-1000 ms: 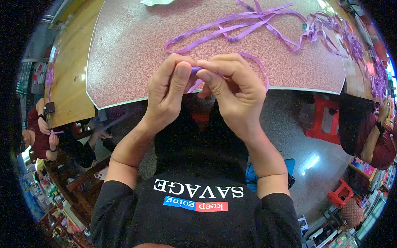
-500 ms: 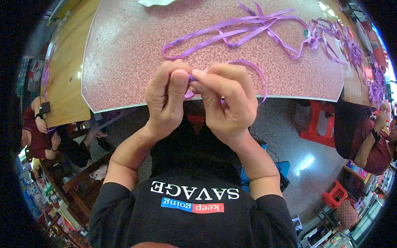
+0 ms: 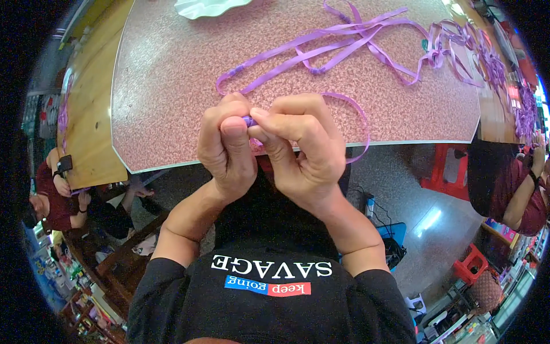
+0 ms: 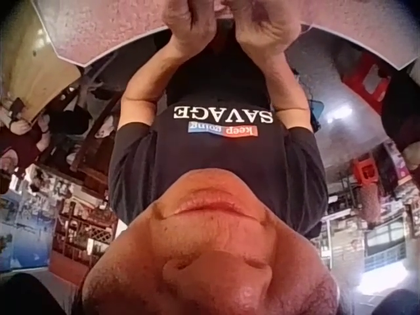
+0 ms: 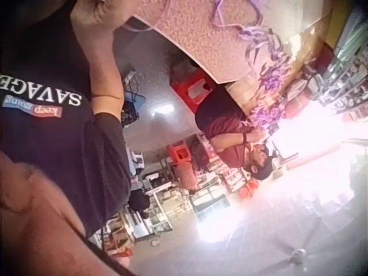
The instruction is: Tying purple ribbons into decorative bows at a table.
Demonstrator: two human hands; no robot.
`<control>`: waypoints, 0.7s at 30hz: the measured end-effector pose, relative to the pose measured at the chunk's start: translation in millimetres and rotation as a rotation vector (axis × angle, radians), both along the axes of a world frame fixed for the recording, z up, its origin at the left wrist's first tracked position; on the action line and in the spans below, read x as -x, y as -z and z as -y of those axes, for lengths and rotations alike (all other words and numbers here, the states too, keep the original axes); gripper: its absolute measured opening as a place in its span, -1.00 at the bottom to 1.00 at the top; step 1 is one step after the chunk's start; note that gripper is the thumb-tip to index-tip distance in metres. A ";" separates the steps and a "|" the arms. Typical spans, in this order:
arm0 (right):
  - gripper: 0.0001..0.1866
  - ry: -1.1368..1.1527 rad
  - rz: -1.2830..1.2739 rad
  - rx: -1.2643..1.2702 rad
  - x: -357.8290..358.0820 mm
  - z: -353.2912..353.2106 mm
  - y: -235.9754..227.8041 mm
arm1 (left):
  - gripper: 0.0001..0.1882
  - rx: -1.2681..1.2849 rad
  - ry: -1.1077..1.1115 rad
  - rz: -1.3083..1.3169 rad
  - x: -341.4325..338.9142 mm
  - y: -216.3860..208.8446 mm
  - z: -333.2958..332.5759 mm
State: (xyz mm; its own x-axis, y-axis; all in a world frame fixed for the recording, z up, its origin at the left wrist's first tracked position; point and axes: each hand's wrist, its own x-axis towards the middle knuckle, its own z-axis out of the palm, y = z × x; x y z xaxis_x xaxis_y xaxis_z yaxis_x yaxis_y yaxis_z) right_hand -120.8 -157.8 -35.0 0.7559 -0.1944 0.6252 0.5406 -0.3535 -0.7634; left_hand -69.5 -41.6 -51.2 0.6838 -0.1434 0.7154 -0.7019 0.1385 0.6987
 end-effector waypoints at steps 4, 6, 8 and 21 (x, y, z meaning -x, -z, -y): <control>-0.83 -0.087 0.150 0.216 -11.9 24.9 -8.8 | -0.89 -0.193 0.086 0.001 -2.1 -12.8 -9.9; -0.82 -0.092 0.187 0.211 -13.6 24.3 -9.7 | -0.89 -0.191 0.122 -0.089 3.0 -17.4 -14.4; -0.82 -0.132 0.164 0.140 -16.4 20.5 -8.7 | -0.88 -0.185 0.157 -0.172 4.6 -19.6 -13.6; -0.82 -0.129 -0.120 0.055 -24.2 32.3 -6.9 | -0.73 -0.253 0.361 -0.599 -6.6 -28.0 -16.7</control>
State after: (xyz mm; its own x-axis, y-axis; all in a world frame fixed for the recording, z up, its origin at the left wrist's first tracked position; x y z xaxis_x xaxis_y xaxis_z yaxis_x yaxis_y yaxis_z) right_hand -96.6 -190.2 -28.0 0.8421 -0.0595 0.5360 0.4901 -0.3302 -0.8067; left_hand -62.8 -24.9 -23.1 0.8256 -0.5439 0.1501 -0.1318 0.0728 0.9886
